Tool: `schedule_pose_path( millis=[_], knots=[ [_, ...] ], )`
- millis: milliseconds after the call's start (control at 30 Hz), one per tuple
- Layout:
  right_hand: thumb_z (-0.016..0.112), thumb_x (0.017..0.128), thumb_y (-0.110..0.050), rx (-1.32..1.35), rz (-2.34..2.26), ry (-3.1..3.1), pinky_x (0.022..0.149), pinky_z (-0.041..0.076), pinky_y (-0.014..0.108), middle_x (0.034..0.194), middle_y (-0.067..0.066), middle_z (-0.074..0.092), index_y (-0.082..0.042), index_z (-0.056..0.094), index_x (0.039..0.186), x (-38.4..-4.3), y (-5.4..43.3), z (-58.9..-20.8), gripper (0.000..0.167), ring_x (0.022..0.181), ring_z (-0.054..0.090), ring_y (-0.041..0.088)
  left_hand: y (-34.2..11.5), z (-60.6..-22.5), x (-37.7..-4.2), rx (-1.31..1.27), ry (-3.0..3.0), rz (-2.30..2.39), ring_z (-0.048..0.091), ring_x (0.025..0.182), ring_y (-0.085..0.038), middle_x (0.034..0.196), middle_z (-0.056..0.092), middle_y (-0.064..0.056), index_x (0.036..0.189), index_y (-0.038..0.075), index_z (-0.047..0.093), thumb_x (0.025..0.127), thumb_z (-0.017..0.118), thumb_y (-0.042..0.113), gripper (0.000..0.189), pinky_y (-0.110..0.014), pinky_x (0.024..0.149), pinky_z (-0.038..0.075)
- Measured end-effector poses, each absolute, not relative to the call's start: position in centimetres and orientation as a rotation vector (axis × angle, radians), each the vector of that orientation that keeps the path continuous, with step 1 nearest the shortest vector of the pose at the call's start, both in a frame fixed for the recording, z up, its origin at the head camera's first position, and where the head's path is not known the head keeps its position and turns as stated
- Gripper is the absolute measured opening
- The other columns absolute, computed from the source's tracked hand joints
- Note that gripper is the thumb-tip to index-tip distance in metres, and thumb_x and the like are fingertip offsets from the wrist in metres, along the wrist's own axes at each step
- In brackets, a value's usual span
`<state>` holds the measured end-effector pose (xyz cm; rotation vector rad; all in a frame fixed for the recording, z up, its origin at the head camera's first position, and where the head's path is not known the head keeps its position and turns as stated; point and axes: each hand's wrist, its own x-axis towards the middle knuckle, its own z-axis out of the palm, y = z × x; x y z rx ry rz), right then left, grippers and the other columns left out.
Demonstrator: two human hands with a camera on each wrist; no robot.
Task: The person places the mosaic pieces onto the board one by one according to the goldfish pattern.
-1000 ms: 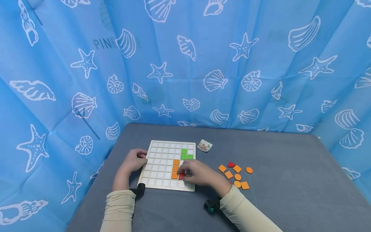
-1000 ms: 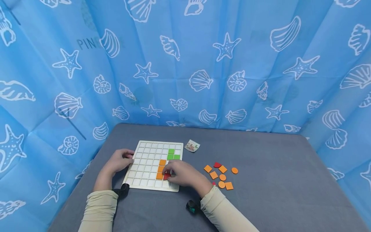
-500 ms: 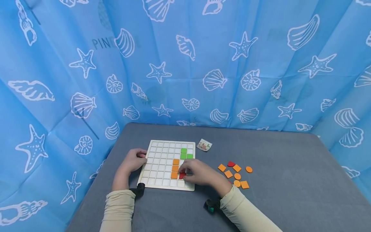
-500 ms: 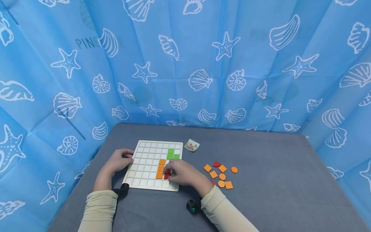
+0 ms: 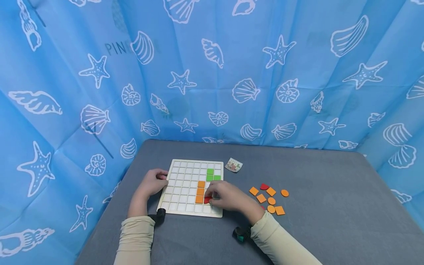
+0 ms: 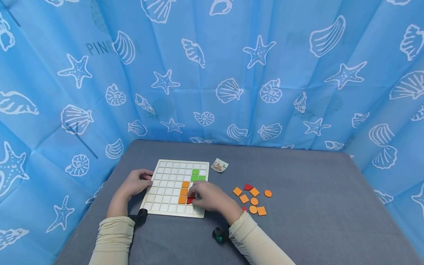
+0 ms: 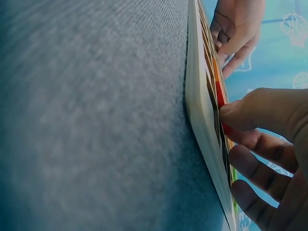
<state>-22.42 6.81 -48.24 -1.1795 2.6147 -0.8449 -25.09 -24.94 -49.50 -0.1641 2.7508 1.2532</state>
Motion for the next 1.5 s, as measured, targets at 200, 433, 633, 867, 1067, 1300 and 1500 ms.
schedule_pose_path(
  millis=[200, 433, 633, 867, 1067, 1300, 1500],
  knots=[
    [0.075, 0.094, -0.007, -1.156, -0.826, 2.621, 0.078, 0.051, 0.026, 0.106, -0.001, 0.071, -0.013, 0.081, 0.108, -22.4, 6.5, -48.4, 0.016, 0.086, 0.056, 0.006, -24.8, -49.4, -25.0, -0.177, 2.745, 1.256, 0.061, 0.096, -0.03, 0.111, 0.066, -0.018, 0.133, -0.005, 0.066, 0.093, 0.066, 0.005, 0.041, -0.041, 0.082, 0.051],
    [0.075, 0.096, -0.009, -1.173, -0.799, 2.628, 0.078, 0.052, 0.026, 0.105, -0.001, 0.071, -0.014, 0.082, 0.107, -22.1, 6.4, -48.2, 0.014, 0.086, 0.058, 0.007, -24.8, -49.2, -24.9, -0.181, 2.727, 1.257, 0.061, 0.098, -0.029, 0.114, 0.065, -0.018, 0.135, -0.004, 0.065, 0.094, 0.065, 0.005, 0.042, -0.042, 0.084, 0.051],
    [0.075, 0.096, -0.008, -1.196, -0.795, 2.636, 0.078, 0.051, 0.026, 0.105, 0.0, 0.071, -0.013, 0.082, 0.106, -22.0, 6.4, -48.1, 0.013, 0.084, 0.057, 0.009, -24.8, -48.9, -24.8, -0.17, 2.726, 1.263, 0.062, 0.099, -0.03, 0.115, 0.065, -0.02, 0.135, -0.005, 0.065, 0.095, 0.065, 0.004, 0.042, -0.044, 0.084, 0.052],
    [0.075, 0.096, -0.007, -1.219, -0.798, 2.642, 0.078, 0.052, 0.027, 0.106, 0.001, 0.072, -0.013, 0.081, 0.107, -22.0, 6.4, -48.2, 0.014, 0.087, 0.059, 0.009, -24.9, -49.1, -24.9, -0.16, 2.729, 1.26, 0.062, 0.099, -0.03, 0.115, 0.066, -0.02, 0.135, -0.006, 0.065, 0.094, 0.065, 0.004, 0.042, -0.044, 0.083, 0.052],
    [0.074, 0.096, -0.008, -1.203, -0.834, 2.638, 0.079, 0.054, 0.028, 0.107, 0.001, 0.072, -0.013, 0.081, 0.108, -21.9, 7.2, -48.0, 0.015, 0.092, 0.063, 0.011, -24.9, -49.2, -25.0, -0.148, 2.732, 1.261, 0.062, 0.098, -0.03, 0.115, 0.066, -0.02, 0.135, -0.006, 0.065, 0.093, 0.064, 0.004, 0.043, -0.044, 0.082, 0.051],
    [0.074, 0.098, -0.011, -1.046, -0.976, 2.683, 0.076, 0.052, 0.03, 0.108, 0.006, 0.072, -0.008, 0.08, 0.116, -22.2, 10.6, -46.7, 0.019, 0.091, 0.064, 0.024, -24.9, -49.3, -25.0, -0.139, 2.727, 1.274, 0.062, 0.098, -0.031, 0.115, 0.066, -0.02, 0.135, -0.005, 0.065, 0.093, 0.064, 0.004, 0.043, -0.046, 0.084, 0.052],
    [0.075, 0.098, -0.014, -0.878, -0.984, 2.792, 0.079, 0.053, 0.038, 0.11, 0.006, 0.072, -0.006, 0.079, 0.118, -22.6, 14.7, -46.1, 0.022, 0.094, 0.063, 0.024, -25.1, -49.3, -25.0, -0.138, 2.721, 1.269, 0.062, 0.099, -0.031, 0.117, 0.065, -0.021, 0.137, -0.005, 0.064, 0.095, 0.064, 0.004, 0.043, -0.045, 0.083, 0.051]
  ],
)
